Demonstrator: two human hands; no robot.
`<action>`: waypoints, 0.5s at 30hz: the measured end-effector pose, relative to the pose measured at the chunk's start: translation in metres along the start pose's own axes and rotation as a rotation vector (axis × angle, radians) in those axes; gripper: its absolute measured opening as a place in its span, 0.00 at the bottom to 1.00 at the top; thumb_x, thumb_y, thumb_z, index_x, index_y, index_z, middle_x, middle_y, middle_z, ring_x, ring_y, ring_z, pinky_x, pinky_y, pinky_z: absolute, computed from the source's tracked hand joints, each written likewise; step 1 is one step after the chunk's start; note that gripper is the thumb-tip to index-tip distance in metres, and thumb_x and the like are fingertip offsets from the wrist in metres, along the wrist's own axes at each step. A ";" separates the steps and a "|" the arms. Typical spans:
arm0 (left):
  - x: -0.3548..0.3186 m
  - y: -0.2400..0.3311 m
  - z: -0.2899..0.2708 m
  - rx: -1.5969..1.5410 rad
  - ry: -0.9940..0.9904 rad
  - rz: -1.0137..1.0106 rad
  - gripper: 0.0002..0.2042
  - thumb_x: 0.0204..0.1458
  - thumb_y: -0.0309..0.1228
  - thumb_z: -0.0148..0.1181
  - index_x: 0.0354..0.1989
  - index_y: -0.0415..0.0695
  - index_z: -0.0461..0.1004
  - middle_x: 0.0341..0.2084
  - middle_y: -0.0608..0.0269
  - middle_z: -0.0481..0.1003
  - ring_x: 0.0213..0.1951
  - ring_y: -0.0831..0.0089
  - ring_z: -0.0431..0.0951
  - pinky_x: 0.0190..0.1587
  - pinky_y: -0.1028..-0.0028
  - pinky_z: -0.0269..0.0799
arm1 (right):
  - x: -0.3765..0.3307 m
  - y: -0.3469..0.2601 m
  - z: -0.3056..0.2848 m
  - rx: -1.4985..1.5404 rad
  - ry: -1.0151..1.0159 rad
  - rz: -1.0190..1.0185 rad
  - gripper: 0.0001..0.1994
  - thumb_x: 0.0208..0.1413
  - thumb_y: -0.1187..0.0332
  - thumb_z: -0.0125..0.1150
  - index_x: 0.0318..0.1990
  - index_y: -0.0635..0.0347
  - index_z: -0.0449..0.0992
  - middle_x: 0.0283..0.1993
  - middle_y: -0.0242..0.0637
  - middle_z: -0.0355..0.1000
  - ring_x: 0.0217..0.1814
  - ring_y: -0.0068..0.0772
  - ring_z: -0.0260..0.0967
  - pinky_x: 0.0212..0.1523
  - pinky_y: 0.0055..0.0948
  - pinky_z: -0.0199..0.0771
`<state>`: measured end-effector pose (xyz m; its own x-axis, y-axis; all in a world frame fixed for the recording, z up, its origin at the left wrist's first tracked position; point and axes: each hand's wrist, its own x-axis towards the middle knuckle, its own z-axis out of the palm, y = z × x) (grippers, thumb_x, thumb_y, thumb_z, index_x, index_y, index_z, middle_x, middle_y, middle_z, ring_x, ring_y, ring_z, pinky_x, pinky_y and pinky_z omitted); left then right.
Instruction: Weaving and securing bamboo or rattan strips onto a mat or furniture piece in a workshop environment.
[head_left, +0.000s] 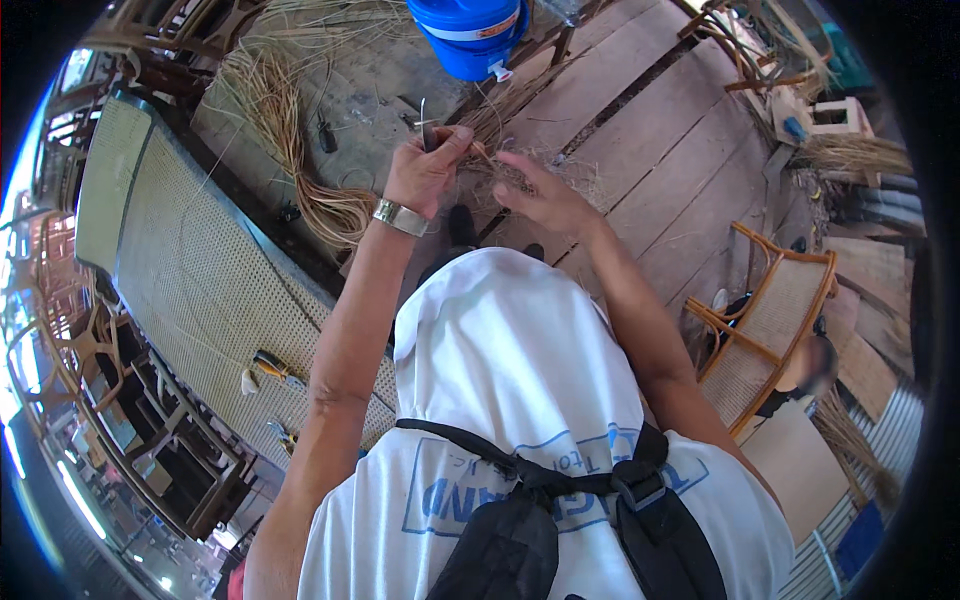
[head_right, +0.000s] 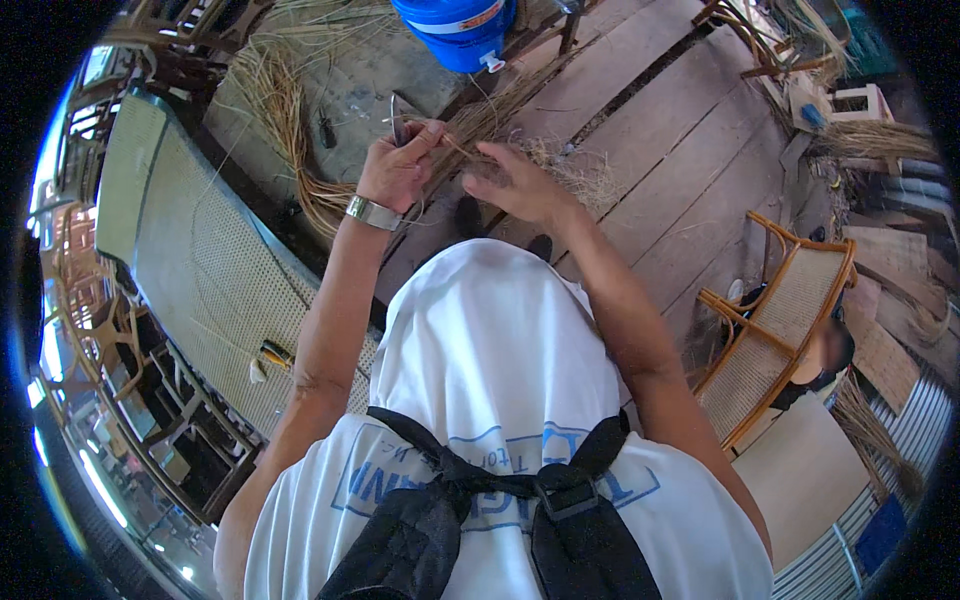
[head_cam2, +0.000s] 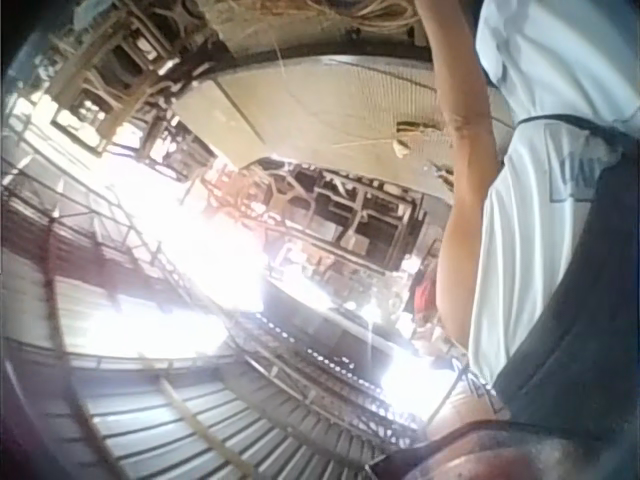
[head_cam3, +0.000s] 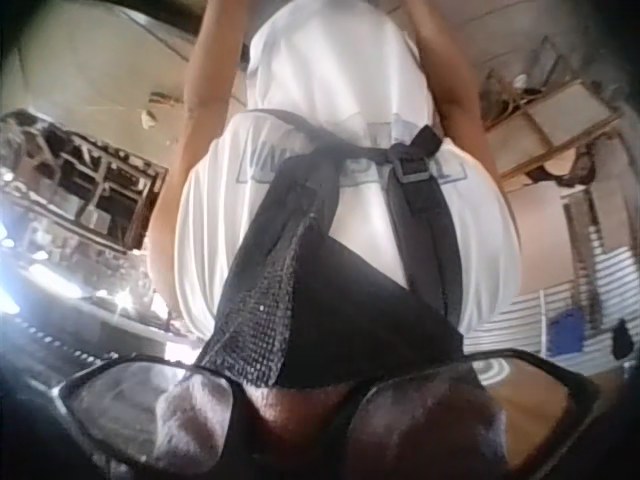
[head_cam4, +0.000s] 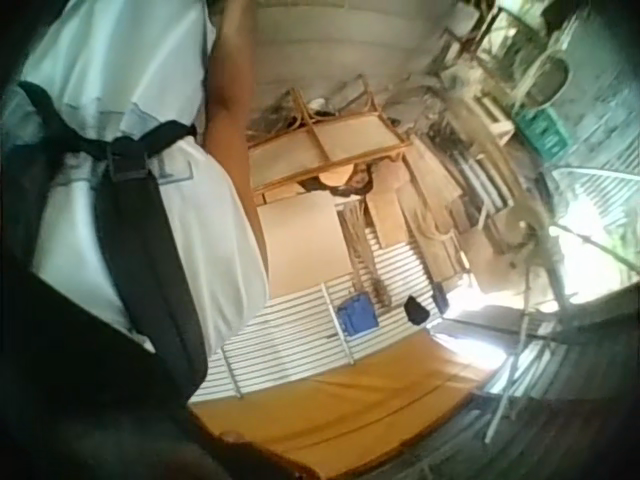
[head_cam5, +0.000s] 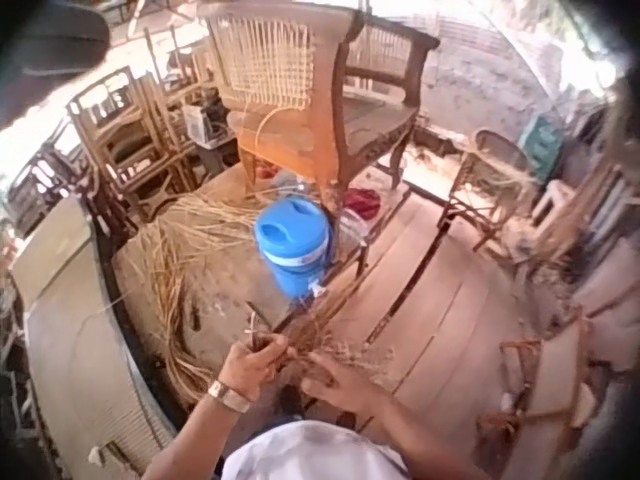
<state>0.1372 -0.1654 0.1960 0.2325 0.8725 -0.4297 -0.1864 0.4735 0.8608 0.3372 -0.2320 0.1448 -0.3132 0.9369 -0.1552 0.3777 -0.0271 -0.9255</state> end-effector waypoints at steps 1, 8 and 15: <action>-0.004 -0.001 0.001 0.002 0.009 0.016 0.09 0.56 0.36 0.65 0.36 0.42 0.79 0.27 0.66 0.81 0.15 0.86 0.62 0.18 0.81 0.53 | 0.013 -0.008 0.008 0.334 0.051 -0.009 0.24 0.66 0.53 0.54 0.61 0.60 0.66 0.46 0.32 0.71 0.47 0.22 0.66 0.49 0.23 0.67; -0.006 0.012 -0.039 0.016 0.151 0.079 0.10 0.55 0.35 0.66 0.38 0.41 0.79 0.31 0.62 0.82 0.16 0.86 0.63 0.19 0.81 0.54 | 0.000 -0.026 -0.002 0.566 0.062 0.072 0.07 0.64 0.67 0.56 0.36 0.60 0.75 0.24 0.20 0.64 0.26 0.12 0.59 0.26 0.17 0.60; 0.024 0.005 -0.096 -0.110 0.234 0.026 0.15 0.58 0.42 0.63 0.41 0.40 0.76 0.32 0.60 0.81 0.17 0.85 0.60 0.19 0.80 0.53 | -0.033 -0.012 -0.010 0.465 0.067 0.206 0.06 0.64 0.67 0.56 0.38 0.59 0.75 0.24 0.23 0.67 0.25 0.13 0.61 0.25 0.18 0.61</action>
<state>0.0503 -0.1307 0.1645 0.0014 0.8826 -0.4700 -0.2950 0.4495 0.8432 0.3513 -0.2592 0.1642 -0.2108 0.9156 -0.3423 -0.0064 -0.3514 -0.9362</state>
